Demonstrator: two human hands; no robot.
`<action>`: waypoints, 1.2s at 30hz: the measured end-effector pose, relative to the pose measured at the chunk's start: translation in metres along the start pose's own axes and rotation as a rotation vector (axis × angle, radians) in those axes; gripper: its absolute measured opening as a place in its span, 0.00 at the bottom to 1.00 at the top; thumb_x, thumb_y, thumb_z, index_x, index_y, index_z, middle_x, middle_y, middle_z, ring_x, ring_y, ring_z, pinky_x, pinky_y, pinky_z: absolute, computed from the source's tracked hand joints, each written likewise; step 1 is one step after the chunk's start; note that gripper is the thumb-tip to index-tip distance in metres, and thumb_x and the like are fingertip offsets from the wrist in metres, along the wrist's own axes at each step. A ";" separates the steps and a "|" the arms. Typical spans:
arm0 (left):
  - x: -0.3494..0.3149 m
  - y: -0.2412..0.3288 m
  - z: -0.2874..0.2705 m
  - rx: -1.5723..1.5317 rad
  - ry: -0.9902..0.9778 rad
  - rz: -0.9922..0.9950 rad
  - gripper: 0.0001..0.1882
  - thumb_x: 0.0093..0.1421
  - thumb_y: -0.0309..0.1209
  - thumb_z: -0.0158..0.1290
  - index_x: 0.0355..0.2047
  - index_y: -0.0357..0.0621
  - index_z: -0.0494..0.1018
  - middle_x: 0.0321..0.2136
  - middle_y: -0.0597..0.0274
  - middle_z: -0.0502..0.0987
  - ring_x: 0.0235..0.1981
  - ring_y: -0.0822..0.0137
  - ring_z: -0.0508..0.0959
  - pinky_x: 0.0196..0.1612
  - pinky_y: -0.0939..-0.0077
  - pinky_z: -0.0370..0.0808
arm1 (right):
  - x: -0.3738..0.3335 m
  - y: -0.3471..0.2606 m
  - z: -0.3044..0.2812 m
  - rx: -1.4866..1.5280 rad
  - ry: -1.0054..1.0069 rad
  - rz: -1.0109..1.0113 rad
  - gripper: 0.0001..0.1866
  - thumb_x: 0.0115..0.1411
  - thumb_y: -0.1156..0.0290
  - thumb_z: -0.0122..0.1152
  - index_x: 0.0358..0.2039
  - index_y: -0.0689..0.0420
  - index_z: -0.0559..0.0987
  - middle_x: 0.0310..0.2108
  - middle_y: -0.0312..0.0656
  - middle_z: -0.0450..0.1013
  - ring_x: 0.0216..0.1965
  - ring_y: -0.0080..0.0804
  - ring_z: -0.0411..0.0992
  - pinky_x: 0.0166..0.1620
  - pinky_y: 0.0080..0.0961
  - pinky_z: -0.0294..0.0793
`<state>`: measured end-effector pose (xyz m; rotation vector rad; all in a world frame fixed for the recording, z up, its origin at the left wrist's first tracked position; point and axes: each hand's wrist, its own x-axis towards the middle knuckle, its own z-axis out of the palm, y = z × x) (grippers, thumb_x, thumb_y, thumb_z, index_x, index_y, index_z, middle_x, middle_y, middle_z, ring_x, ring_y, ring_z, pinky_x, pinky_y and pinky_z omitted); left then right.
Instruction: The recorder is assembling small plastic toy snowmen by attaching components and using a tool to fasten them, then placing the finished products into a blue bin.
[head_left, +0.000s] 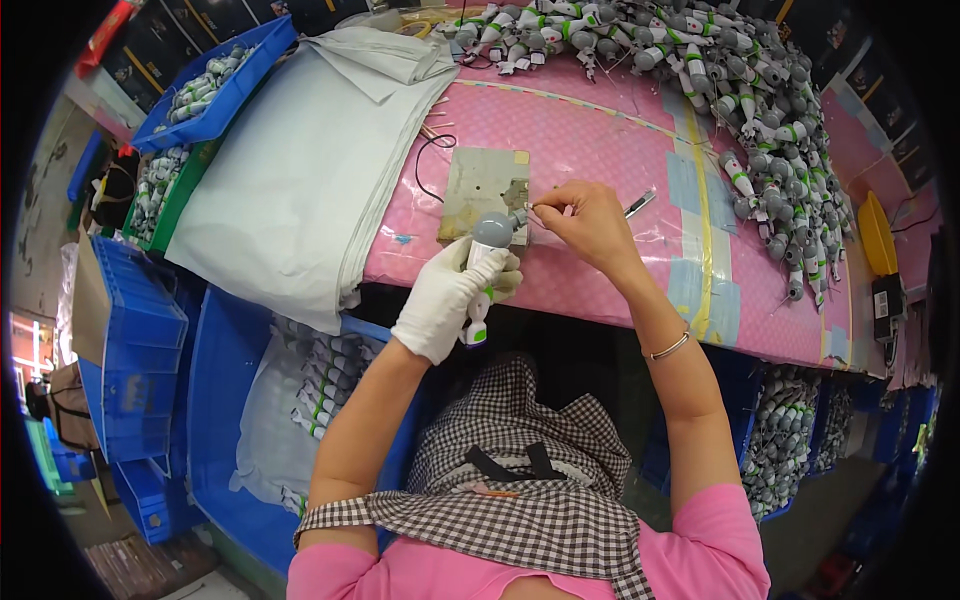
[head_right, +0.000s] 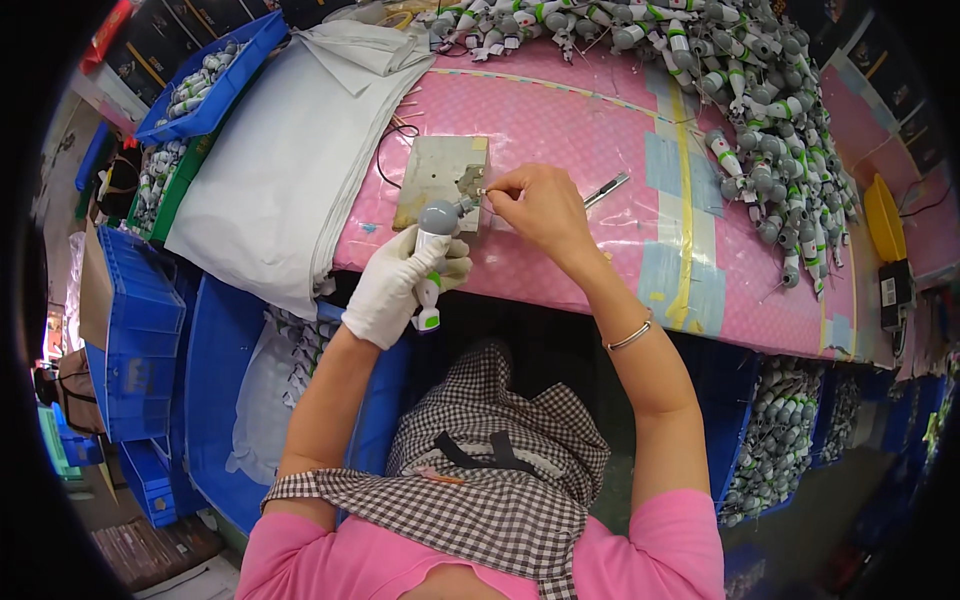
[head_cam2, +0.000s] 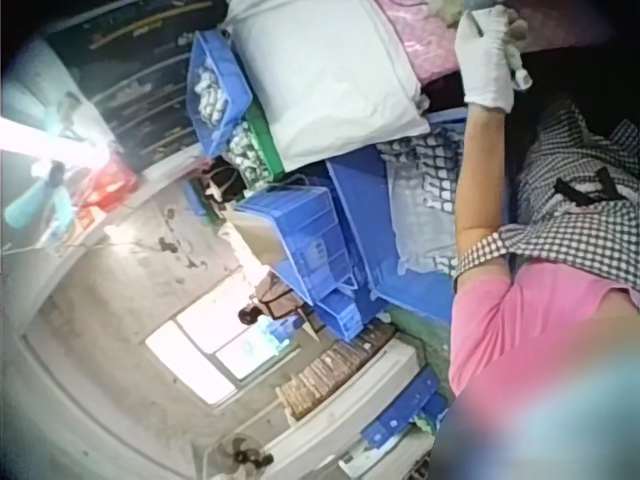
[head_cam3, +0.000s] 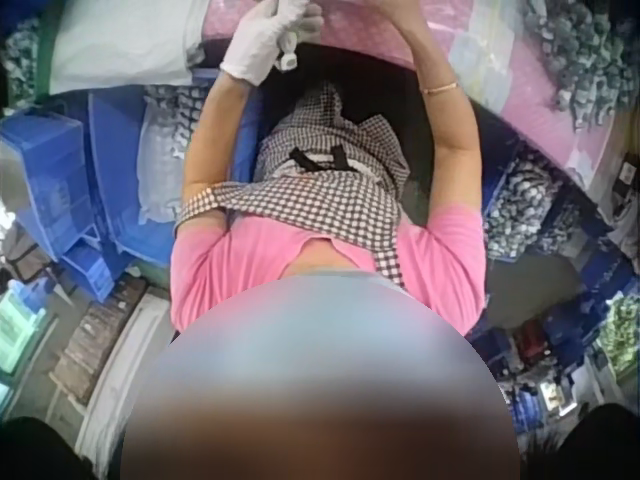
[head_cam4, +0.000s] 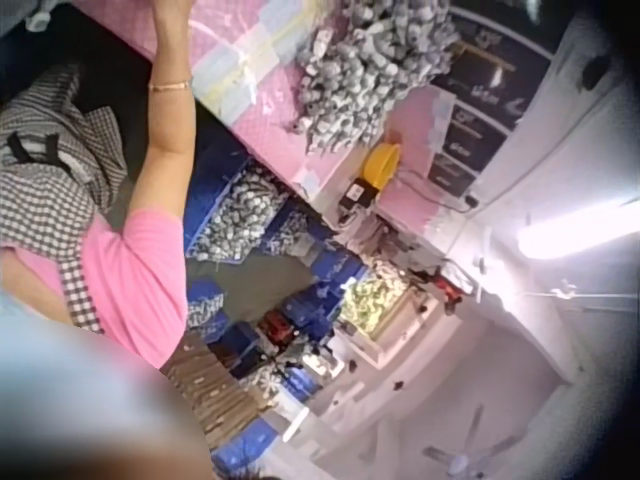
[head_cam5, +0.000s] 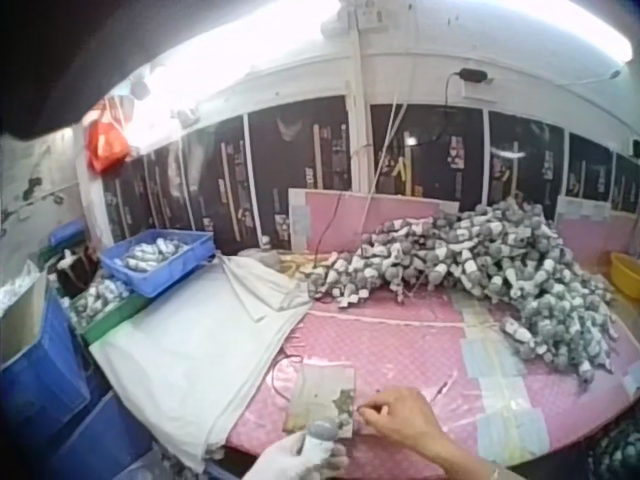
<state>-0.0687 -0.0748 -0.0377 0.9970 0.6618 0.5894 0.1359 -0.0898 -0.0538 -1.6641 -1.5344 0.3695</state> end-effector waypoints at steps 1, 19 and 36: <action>0.001 0.002 -0.003 -0.003 0.005 0.000 0.16 0.61 0.37 0.50 0.41 0.36 0.68 0.32 0.62 0.73 0.32 0.71 0.75 0.36 0.76 0.74 | 0.002 -0.002 -0.002 0.001 -0.006 -0.001 0.10 0.48 0.68 0.60 0.28 0.60 0.81 0.21 0.41 0.74 0.21 0.24 0.68 0.28 0.24 0.67; 0.016 0.010 -0.014 -0.289 -0.138 -0.070 0.14 0.62 0.33 0.47 0.42 0.33 0.70 0.34 0.60 0.74 0.33 0.69 0.75 0.40 0.73 0.75 | 0.026 -0.013 -0.014 0.143 -0.323 0.357 0.09 0.48 0.70 0.61 0.22 0.64 0.80 0.14 0.31 0.67 0.17 0.16 0.62 0.19 0.17 0.60; -0.192 0.013 -0.231 1.067 0.718 -0.138 0.15 0.53 0.41 0.53 0.32 0.40 0.74 0.25 0.55 0.76 0.24 0.68 0.76 0.24 0.67 0.74 | 0.012 0.043 -0.083 -0.059 -0.077 0.183 0.20 0.60 0.62 0.54 0.52 0.54 0.72 0.38 0.34 0.73 0.25 0.12 0.65 0.25 0.09 0.61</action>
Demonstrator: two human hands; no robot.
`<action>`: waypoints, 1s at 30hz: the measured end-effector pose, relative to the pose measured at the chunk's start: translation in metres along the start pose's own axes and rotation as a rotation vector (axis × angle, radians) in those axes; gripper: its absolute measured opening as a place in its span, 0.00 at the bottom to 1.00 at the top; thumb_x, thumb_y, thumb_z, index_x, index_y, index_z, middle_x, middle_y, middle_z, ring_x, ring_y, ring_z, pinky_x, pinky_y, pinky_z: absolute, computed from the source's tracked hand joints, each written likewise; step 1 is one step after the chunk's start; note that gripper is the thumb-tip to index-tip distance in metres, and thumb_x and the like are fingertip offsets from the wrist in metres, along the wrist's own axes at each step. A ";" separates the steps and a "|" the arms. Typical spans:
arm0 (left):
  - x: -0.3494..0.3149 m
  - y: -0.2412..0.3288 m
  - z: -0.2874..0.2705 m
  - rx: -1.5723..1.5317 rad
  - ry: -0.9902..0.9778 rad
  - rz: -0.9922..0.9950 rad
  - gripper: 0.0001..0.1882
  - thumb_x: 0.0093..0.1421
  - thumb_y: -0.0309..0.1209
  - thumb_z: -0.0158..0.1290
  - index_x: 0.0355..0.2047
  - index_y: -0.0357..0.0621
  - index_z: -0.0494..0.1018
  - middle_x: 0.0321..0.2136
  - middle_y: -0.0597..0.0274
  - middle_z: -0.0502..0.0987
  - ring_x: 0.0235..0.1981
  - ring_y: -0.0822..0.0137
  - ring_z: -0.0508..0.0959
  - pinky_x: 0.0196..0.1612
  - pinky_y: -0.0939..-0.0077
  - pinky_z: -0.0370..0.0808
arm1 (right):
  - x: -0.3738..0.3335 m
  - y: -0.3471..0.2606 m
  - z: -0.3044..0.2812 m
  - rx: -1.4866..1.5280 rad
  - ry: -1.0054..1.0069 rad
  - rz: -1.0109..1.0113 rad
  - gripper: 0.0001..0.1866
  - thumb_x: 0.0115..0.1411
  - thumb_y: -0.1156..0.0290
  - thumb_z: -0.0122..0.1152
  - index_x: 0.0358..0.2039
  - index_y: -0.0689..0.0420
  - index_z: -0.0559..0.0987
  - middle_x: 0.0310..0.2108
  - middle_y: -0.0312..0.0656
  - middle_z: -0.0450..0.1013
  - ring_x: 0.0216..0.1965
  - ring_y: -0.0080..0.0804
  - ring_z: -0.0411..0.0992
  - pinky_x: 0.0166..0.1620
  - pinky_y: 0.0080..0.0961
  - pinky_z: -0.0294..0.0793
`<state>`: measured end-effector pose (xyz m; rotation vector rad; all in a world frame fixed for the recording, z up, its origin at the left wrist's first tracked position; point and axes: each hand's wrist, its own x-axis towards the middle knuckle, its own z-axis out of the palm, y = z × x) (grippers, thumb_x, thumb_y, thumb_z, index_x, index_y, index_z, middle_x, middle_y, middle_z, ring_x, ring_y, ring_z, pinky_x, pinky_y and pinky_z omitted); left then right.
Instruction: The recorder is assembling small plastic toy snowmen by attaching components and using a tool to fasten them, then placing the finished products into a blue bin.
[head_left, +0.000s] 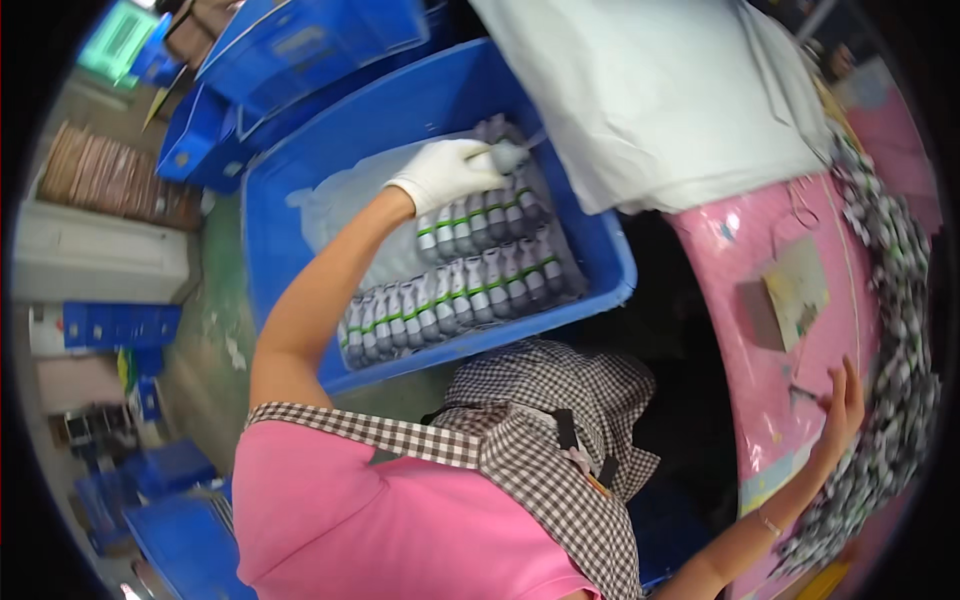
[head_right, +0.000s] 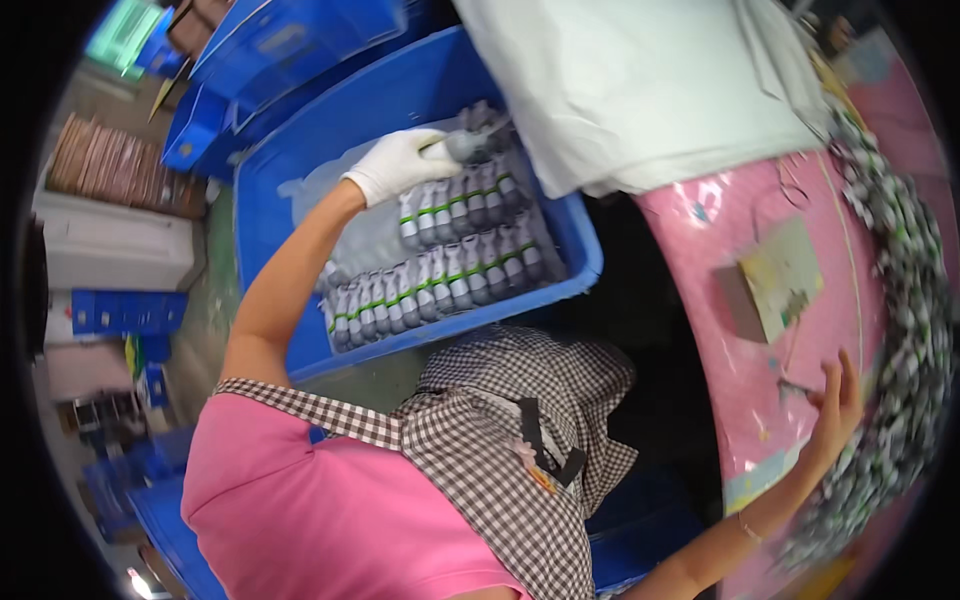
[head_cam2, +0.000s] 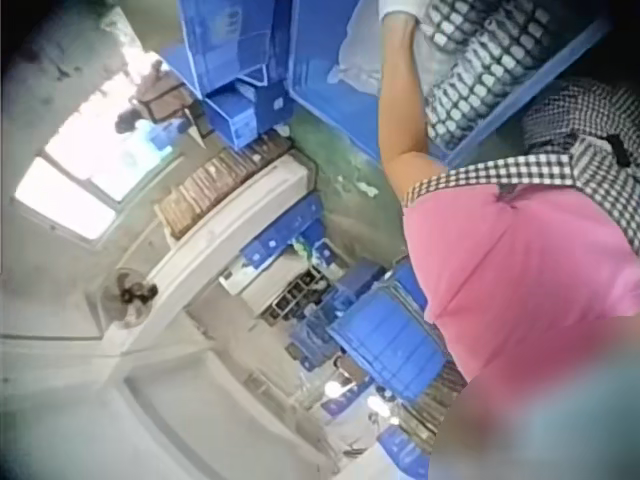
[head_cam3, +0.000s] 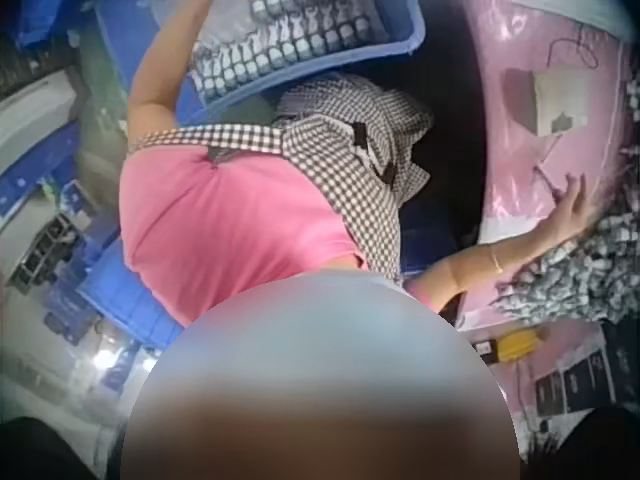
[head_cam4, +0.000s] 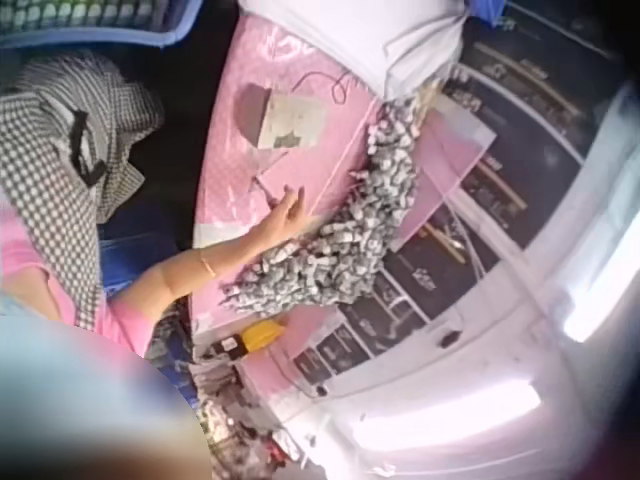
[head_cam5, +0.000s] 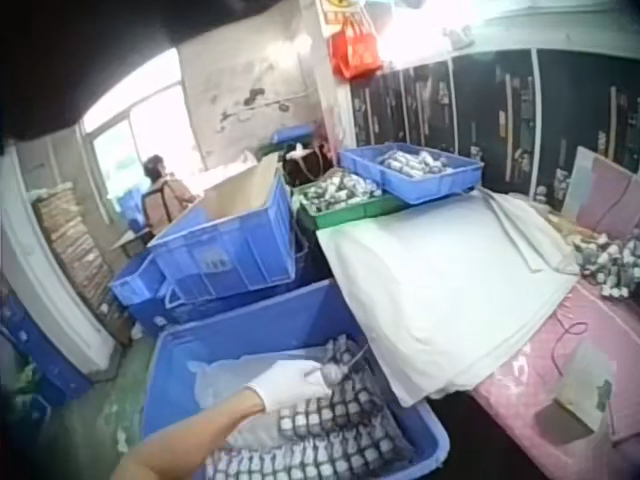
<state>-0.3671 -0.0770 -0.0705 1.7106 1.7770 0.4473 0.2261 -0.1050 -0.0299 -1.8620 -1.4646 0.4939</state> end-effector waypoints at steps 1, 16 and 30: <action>-0.007 -0.064 -0.001 0.344 0.079 0.028 0.14 0.51 0.39 0.54 0.31 0.41 0.75 0.26 0.54 0.77 0.28 0.65 0.77 0.28 0.65 0.74 | -0.001 0.004 0.000 0.023 -0.043 0.043 0.19 0.60 0.62 0.54 0.51 0.54 0.73 0.37 0.33 0.73 0.26 0.12 0.64 0.26 0.09 0.61; -0.080 -0.260 0.105 0.904 -0.020 0.181 0.04 0.50 0.29 0.48 0.26 0.49 0.72 0.31 0.61 0.70 0.29 0.62 0.77 0.32 0.65 0.77 | -0.023 0.227 -0.169 -0.692 0.428 0.017 0.24 0.57 0.54 0.56 0.51 0.51 0.73 0.44 0.40 0.72 0.39 0.30 0.70 0.40 0.24 0.70; -0.077 -0.198 0.092 0.399 0.576 -0.123 0.15 0.49 0.21 0.47 0.39 0.47 0.70 0.44 0.53 0.69 0.37 0.50 0.75 0.39 0.57 0.73 | 0.003 0.153 -0.137 -0.936 0.364 0.334 0.22 0.52 0.54 0.56 0.39 0.59 0.78 0.39 0.46 0.74 0.38 0.45 0.73 0.40 0.39 0.73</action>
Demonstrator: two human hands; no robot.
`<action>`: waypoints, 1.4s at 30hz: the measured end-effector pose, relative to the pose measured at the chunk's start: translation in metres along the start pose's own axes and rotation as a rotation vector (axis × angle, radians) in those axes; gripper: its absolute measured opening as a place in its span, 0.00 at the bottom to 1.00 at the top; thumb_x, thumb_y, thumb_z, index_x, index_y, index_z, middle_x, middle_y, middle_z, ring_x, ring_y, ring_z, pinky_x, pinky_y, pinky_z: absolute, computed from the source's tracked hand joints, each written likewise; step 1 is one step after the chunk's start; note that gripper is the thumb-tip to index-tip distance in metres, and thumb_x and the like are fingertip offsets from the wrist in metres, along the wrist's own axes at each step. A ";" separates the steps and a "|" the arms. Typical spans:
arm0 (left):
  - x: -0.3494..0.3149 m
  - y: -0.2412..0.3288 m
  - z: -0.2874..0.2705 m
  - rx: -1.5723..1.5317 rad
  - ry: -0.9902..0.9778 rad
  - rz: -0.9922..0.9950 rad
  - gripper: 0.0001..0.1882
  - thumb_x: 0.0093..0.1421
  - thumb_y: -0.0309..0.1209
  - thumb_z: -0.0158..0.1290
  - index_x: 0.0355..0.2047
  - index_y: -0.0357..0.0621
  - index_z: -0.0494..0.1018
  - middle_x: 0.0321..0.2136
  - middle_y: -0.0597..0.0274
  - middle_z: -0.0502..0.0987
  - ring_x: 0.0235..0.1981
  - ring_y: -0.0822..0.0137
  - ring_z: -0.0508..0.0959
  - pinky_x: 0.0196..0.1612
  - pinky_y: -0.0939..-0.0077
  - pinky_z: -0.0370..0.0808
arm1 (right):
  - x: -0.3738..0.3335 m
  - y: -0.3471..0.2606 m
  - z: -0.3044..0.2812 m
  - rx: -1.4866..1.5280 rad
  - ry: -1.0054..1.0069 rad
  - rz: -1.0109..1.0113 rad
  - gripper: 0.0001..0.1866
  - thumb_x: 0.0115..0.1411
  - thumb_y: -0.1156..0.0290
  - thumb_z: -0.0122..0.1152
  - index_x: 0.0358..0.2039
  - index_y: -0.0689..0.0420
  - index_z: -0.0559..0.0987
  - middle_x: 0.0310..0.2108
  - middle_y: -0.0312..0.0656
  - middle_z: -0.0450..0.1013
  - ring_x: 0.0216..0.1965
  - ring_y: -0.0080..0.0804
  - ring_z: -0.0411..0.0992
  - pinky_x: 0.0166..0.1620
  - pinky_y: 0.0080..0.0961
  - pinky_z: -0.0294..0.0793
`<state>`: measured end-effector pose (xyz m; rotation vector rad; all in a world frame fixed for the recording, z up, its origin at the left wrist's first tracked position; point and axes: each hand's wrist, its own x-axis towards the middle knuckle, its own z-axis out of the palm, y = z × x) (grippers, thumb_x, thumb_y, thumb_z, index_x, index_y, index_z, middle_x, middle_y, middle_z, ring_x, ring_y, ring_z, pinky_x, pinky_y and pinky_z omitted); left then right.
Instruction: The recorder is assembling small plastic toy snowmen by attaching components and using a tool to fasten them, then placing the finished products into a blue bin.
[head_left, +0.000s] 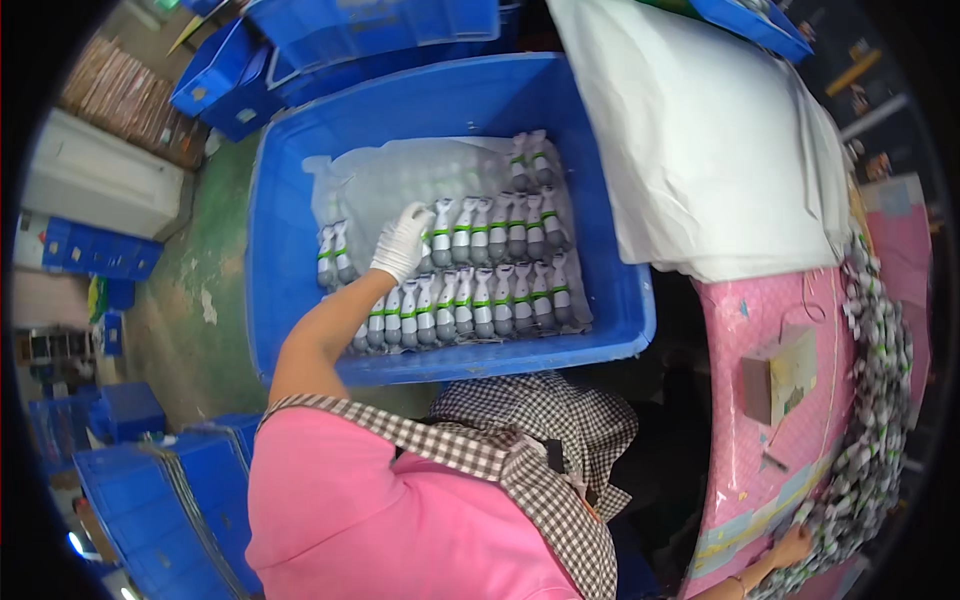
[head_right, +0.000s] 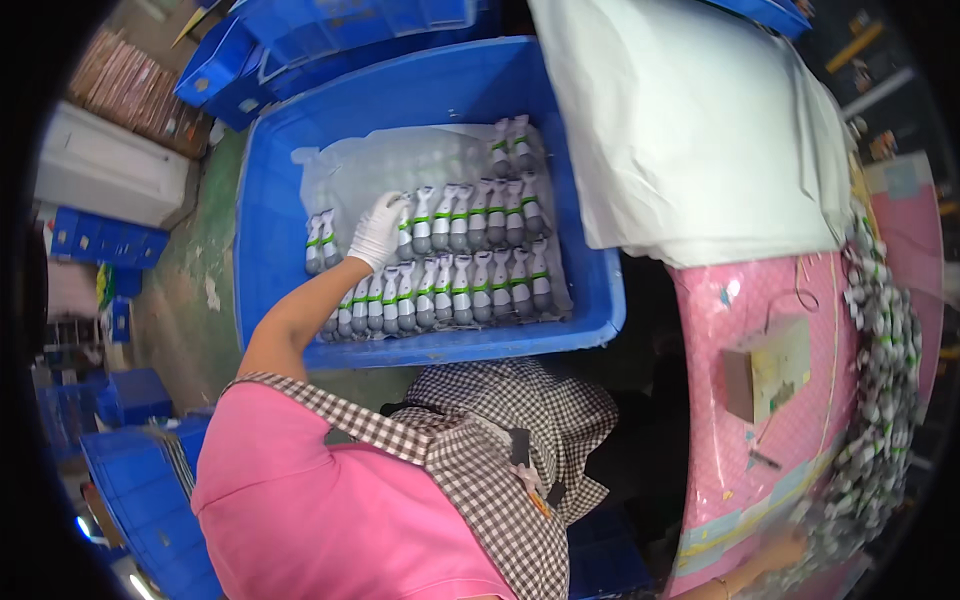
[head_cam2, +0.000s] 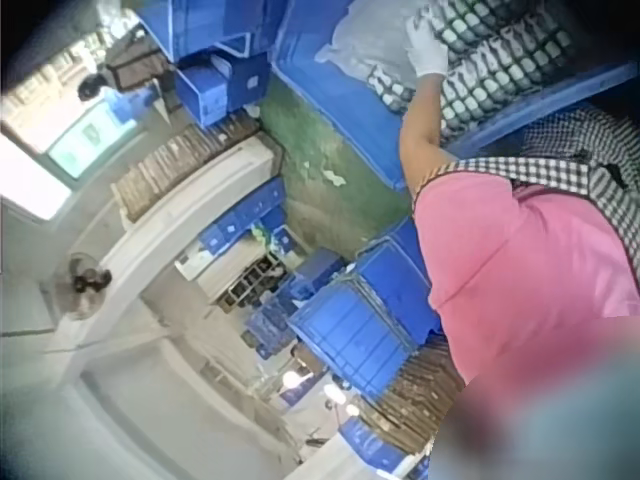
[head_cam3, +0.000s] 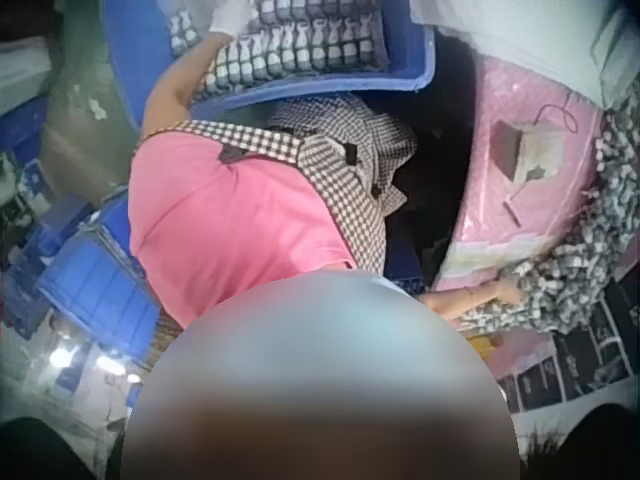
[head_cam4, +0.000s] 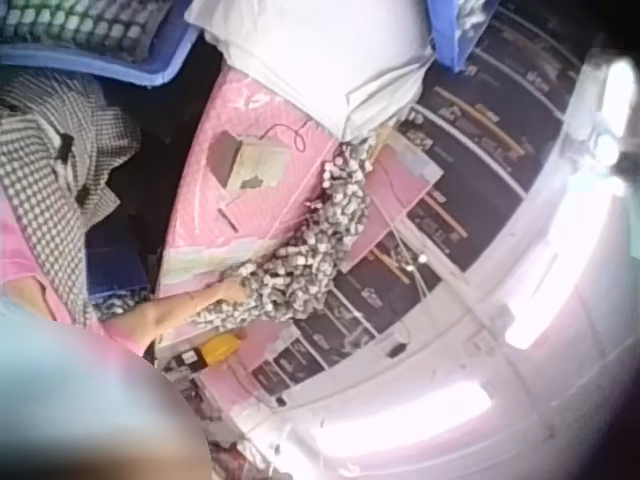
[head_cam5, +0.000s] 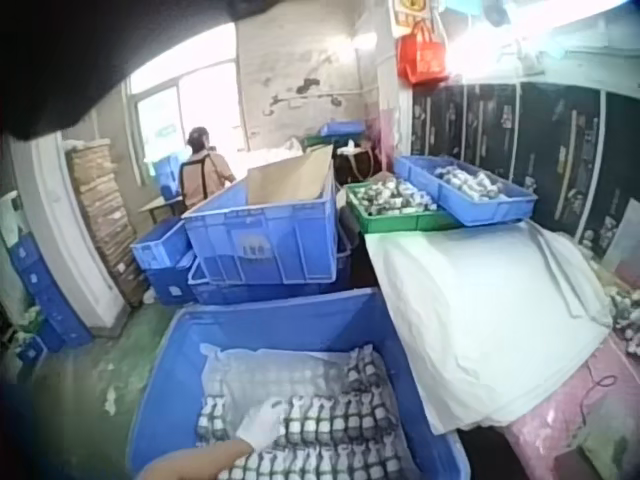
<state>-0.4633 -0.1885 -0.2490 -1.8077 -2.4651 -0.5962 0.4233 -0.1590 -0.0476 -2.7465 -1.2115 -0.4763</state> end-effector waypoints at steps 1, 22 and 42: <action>0.015 0.023 0.001 -0.051 0.047 0.006 0.19 0.49 0.19 0.47 0.42 0.47 0.70 0.46 0.51 0.69 0.41 0.49 0.74 0.43 0.60 0.72 | 0.010 0.025 -0.005 0.085 -0.074 -0.007 0.20 0.53 0.58 0.56 0.39 0.61 0.78 0.38 0.48 0.74 0.37 0.44 0.73 0.40 0.37 0.73; 0.037 0.547 -0.099 -1.172 -0.353 0.913 0.29 0.49 0.31 0.61 0.50 0.36 0.63 0.38 0.55 0.73 0.39 0.65 0.74 0.44 0.75 0.71 | -0.138 -0.238 -0.167 1.904 -0.166 -0.358 0.11 0.61 0.72 0.52 0.41 0.65 0.76 0.43 0.42 0.72 0.31 0.18 0.72 0.35 0.13 0.71; 0.057 0.468 -0.089 -2.143 -1.591 -0.320 0.25 0.65 0.46 0.36 0.50 0.38 0.64 0.42 0.55 0.73 0.40 0.62 0.75 0.43 0.67 0.74 | -0.211 -0.272 -0.094 1.485 -0.291 -0.899 0.23 0.45 0.82 0.64 0.45 0.56 0.75 0.35 0.42 0.71 0.33 0.27 0.71 0.32 0.21 0.70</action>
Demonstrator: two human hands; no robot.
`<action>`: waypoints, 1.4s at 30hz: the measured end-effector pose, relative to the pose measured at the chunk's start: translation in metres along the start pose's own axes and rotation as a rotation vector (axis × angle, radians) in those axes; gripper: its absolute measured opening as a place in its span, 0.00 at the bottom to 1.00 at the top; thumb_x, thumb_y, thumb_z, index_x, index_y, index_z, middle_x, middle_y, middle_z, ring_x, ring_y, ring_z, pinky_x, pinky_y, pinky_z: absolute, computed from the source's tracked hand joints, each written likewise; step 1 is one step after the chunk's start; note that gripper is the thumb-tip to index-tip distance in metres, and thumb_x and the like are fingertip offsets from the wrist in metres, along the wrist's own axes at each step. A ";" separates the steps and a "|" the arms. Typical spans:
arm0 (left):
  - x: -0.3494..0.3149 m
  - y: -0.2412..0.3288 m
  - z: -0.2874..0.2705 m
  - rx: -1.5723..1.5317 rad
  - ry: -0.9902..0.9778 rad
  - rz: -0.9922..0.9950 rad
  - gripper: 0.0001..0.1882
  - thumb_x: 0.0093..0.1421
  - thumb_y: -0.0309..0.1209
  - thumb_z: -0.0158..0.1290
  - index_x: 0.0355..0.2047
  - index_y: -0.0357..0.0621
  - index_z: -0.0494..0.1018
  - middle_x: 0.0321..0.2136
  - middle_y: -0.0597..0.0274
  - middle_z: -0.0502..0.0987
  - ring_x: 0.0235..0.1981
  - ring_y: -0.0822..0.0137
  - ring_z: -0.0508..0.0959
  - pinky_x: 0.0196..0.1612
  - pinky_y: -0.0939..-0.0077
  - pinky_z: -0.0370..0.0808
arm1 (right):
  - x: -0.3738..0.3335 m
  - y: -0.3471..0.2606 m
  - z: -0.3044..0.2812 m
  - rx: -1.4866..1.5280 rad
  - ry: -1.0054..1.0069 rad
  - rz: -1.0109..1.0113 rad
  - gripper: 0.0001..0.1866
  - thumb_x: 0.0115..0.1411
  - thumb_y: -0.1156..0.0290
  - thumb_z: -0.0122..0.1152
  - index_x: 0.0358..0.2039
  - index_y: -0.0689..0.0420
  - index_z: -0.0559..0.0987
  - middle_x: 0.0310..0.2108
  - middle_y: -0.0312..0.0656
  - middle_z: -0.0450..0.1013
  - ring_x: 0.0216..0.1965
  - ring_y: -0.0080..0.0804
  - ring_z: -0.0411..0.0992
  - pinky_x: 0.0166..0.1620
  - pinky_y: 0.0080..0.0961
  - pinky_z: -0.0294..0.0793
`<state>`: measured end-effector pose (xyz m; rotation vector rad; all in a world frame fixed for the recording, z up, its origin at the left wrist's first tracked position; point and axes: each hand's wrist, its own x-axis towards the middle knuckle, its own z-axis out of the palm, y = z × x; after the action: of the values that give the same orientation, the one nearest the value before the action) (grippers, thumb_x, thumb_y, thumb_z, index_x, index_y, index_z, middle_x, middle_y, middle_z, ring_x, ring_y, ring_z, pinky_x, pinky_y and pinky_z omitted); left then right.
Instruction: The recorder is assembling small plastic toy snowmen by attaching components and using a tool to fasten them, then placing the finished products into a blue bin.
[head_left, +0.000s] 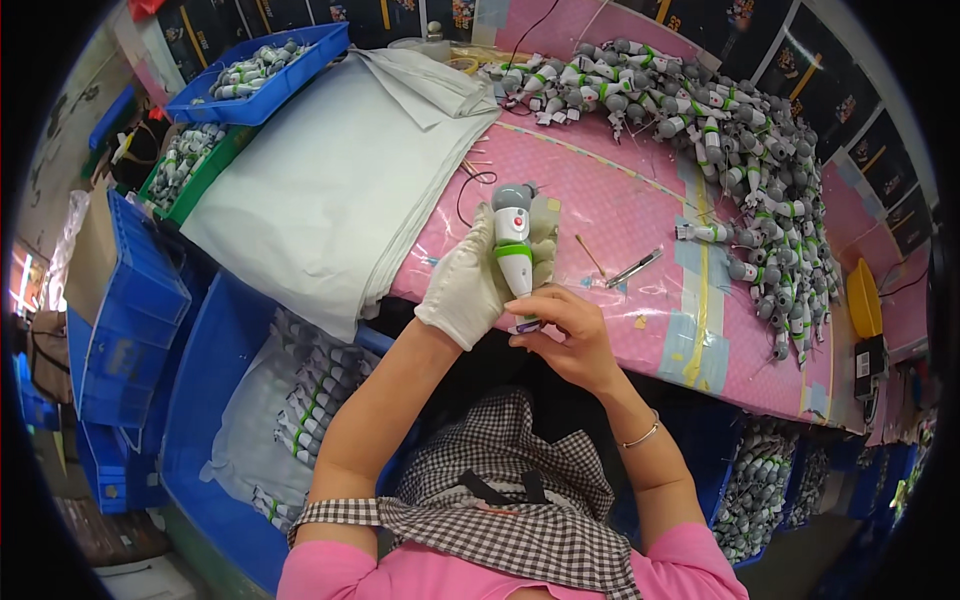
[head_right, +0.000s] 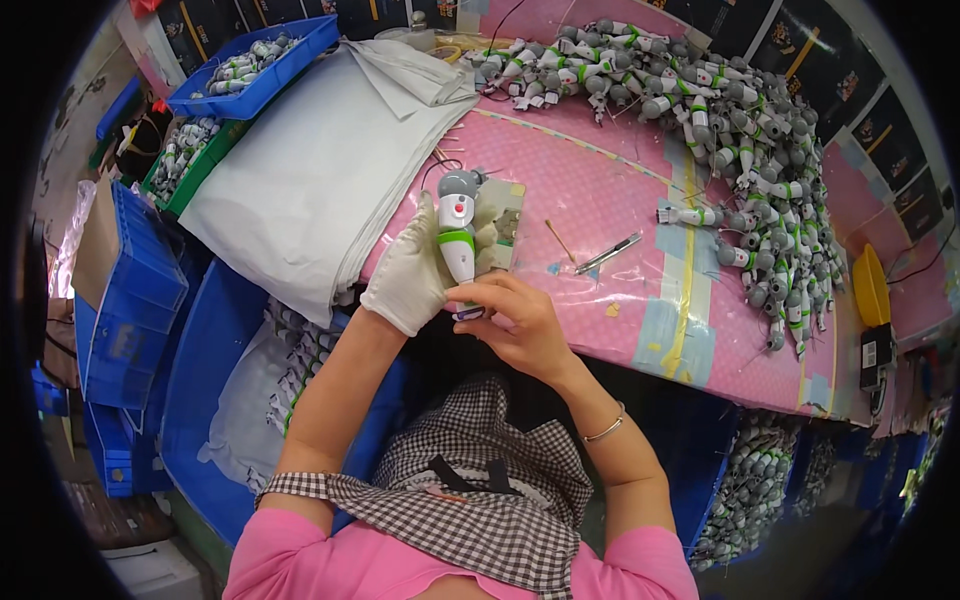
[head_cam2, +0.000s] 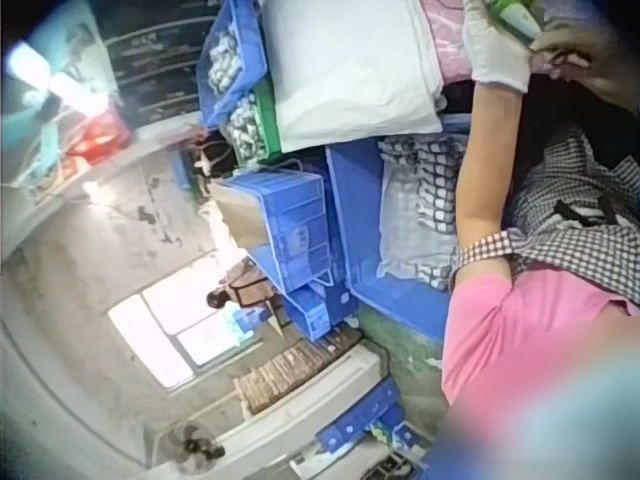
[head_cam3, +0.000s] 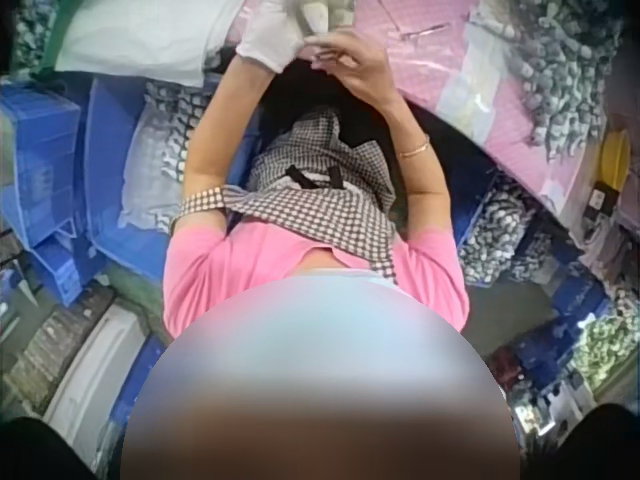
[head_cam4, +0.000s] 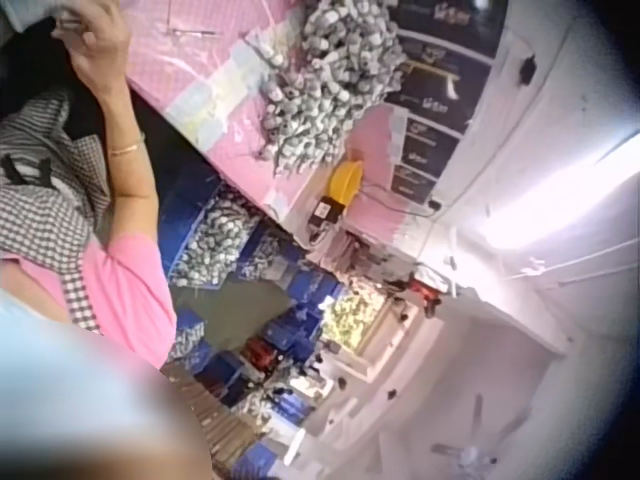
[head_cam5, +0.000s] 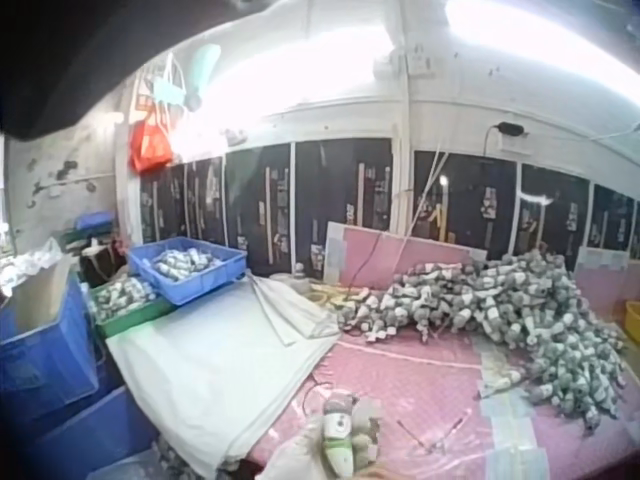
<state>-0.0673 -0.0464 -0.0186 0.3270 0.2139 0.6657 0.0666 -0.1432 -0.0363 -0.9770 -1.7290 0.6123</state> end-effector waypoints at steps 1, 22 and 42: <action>-0.001 -0.002 -0.008 0.057 0.017 0.043 0.25 0.65 0.48 0.35 0.50 0.38 0.64 0.40 0.56 0.74 0.35 0.63 0.75 0.39 0.69 0.74 | 0.000 -0.006 0.001 -0.029 -0.026 0.115 0.16 0.44 0.81 0.66 0.37 0.59 0.79 0.34 0.39 0.72 0.33 0.26 0.70 0.33 0.23 0.69; -0.047 -0.040 -0.020 0.904 0.172 -0.180 0.20 0.61 0.45 0.47 0.40 0.38 0.68 0.29 0.61 0.73 0.24 0.72 0.73 0.28 0.79 0.70 | 0.012 0.049 -0.062 0.629 0.386 0.804 0.13 0.55 0.67 0.60 0.37 0.62 0.78 0.29 0.38 0.75 0.17 0.17 0.67 0.24 0.14 0.67; -0.009 -0.011 -0.023 0.622 0.202 -0.002 0.17 0.62 0.38 0.49 0.40 0.35 0.70 0.31 0.61 0.74 0.30 0.70 0.76 0.37 0.72 0.76 | 0.046 0.056 -0.063 -0.339 0.026 0.652 0.11 0.47 0.68 0.61 0.23 0.64 0.80 0.16 0.35 0.70 0.19 0.19 0.65 0.23 0.22 0.65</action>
<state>-0.0743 -0.0553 -0.0433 0.8561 0.6179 0.6184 0.1362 -0.0768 -0.0335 -1.8116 -1.5026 0.7172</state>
